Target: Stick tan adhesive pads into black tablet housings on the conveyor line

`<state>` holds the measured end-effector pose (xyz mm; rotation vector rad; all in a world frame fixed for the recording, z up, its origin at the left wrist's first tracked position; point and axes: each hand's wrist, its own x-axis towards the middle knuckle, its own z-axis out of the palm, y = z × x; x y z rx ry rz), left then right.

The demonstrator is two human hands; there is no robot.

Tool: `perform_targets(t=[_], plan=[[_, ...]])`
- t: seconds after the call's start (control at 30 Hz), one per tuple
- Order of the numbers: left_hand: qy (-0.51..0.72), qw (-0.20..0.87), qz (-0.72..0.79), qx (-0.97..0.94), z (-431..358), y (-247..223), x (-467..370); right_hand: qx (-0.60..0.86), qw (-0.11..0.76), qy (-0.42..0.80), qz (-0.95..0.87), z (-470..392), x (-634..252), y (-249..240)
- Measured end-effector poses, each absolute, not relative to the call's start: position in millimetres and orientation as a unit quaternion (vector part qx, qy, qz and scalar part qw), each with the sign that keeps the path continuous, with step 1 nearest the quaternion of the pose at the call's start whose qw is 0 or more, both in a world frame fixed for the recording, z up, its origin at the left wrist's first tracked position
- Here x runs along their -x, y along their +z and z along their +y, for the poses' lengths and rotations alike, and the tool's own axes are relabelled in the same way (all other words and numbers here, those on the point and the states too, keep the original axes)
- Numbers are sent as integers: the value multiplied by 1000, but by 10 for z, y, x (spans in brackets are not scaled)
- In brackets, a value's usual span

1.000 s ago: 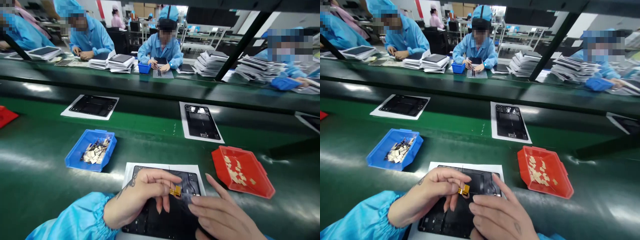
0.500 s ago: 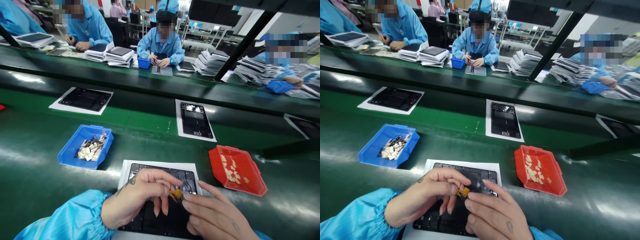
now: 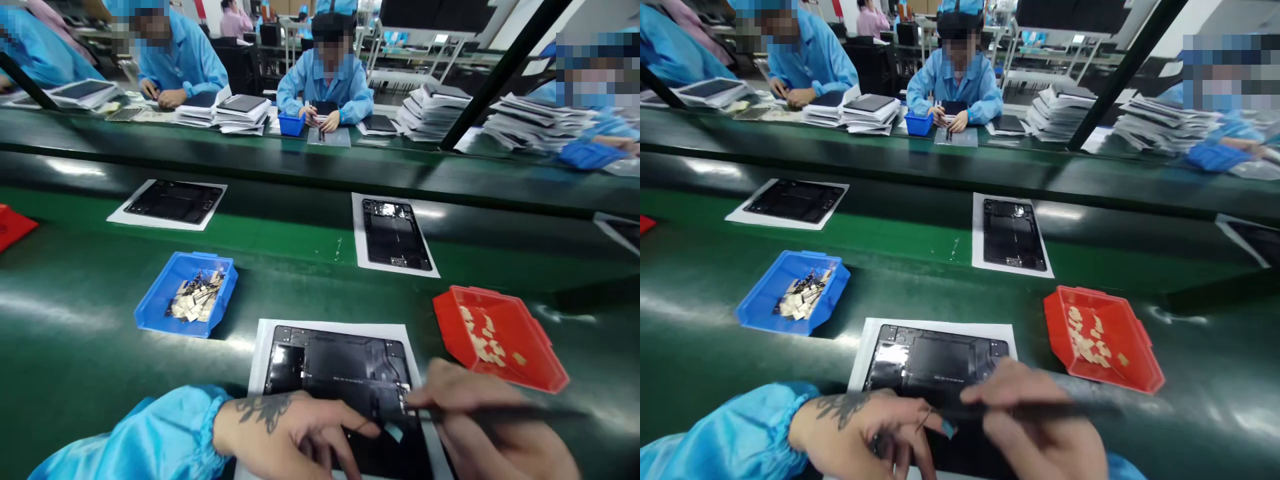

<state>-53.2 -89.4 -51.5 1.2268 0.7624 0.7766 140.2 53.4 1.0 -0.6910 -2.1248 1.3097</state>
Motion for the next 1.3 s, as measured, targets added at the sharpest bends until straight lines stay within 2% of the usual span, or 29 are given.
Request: perform_targets(t=[0.03,0.1,0.17,0.2,0.27,0.43,0.63,0.73,0.97,1.3], plan=[[338,582,421,-608,-944,-533,555,311,267,532,-741,524,-1270,-29],[317,309,533,-721,-1042,-578,619,368,213,634,-646,513,-1014,-123],[292,49,552,-779,-1116,-621,701,378,160,701,-583,517,-801,-226],[279,-36,543,-791,-1138,-635,745,374,140,721,-565,519,-717,-275],[255,-112,529,-802,-1153,-641,824,368,111,742,-549,515,-595,-364],[248,-106,503,-821,-1100,-638,946,363,74,738,-564,483,-451,-521],[209,-86,558,-798,-977,-885,1025,392,158,606,-674,544,-388,-773],[189,-71,580,-789,-920,-997,1043,405,158,567,-700,575,-371,-905],[171,-22,592,-788,-927,-1051,1048,416,134,552,-710,541,-369,-986],[223,44,596,-770,-976,-1014,1089,392,128,544,-731,509,-345,-907]])
